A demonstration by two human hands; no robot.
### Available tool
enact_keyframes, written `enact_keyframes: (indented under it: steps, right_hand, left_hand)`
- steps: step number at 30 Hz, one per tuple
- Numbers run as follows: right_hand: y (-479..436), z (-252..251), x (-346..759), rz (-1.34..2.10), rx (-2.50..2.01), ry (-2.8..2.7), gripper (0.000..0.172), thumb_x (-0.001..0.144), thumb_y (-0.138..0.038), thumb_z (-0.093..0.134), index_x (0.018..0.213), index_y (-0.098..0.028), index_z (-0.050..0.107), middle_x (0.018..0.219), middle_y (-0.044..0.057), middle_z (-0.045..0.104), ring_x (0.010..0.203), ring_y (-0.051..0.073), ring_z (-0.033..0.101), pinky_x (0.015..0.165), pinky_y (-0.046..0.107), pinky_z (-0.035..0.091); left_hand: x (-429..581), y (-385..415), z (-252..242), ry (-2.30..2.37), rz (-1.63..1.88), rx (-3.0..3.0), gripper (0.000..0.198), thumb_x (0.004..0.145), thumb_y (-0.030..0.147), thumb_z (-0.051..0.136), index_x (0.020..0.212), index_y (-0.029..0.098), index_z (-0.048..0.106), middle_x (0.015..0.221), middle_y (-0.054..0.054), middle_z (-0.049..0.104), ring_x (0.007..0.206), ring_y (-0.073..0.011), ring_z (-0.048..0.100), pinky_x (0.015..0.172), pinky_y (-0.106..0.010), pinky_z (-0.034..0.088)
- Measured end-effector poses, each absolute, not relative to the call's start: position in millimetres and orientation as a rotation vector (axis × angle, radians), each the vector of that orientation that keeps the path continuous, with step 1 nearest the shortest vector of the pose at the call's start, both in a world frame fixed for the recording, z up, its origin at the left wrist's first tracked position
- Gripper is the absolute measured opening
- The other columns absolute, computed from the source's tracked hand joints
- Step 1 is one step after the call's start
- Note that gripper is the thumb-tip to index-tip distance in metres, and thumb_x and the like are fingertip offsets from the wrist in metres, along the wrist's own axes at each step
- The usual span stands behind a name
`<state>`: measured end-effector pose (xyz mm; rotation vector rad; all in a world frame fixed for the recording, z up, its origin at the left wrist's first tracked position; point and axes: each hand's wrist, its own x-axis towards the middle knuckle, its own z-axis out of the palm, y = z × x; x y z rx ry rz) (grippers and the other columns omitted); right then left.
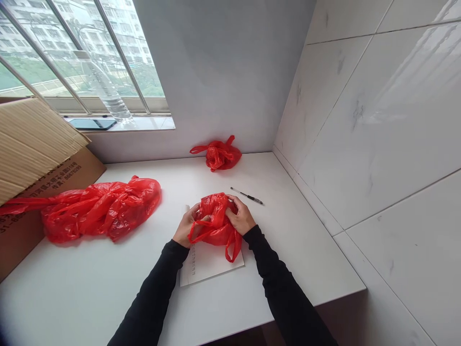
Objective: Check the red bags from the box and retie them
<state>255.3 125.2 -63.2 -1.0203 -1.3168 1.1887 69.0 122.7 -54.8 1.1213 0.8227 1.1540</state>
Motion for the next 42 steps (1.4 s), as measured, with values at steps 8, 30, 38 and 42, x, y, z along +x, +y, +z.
enact_keyframes:
  steps: [8,30,38,42]
  right_hand:
    - [123,-60,258,1.378,-0.91,-1.286,0.047,0.073,-0.034,0.077,0.116,-0.021,0.063,0.112,0.007,0.072,0.103,0.022,0.068,0.096,0.037,0.052]
    - [124,-60,255,1.434,-0.916,-1.166,0.053,0.077,-0.052,0.076,0.119,-0.021,0.065,0.116,0.007,0.072,0.108,0.025,0.067,0.098,0.04,0.054]
    - [126,-60,255,1.406,-0.938,-1.053,0.047,0.085,-0.059,0.064,0.109,-0.019,0.072,0.1,0.006,0.075,0.094,0.022,0.068,0.091,0.036,0.053]
    - [125,-59,254,1.453,-0.801,-1.038,0.044,0.083,-0.052,0.068,0.116,-0.023,0.069,0.106,0.004,0.074,0.097,0.022,0.068,0.089,0.034,0.053]
  left_hand:
    - [68,120,-51,0.899,1.121,1.298,0.044,0.081,0.041,0.073,0.118,0.019,0.067,0.106,-0.009,0.073,0.096,-0.0262,0.069,0.083,-0.034,0.055]
    - [67,124,-52,0.874,1.382,0.786,0.035,0.075,0.048,0.073,0.092,0.017,0.064,0.093,-0.008,0.073,0.096,-0.0271,0.07,0.077,-0.035,0.059]
    - [68,120,-46,0.747,1.297,0.794,0.074,0.059,0.023,0.089,0.125,0.02,0.057,0.116,-0.009,0.071,0.106,-0.0258,0.068,0.087,-0.033,0.057]
    - [67,122,-48,0.748,1.352,0.737,0.062,0.064,0.028,0.087,0.119,0.018,0.059,0.114,-0.009,0.072,0.107,-0.0268,0.068,0.089,-0.034,0.058]
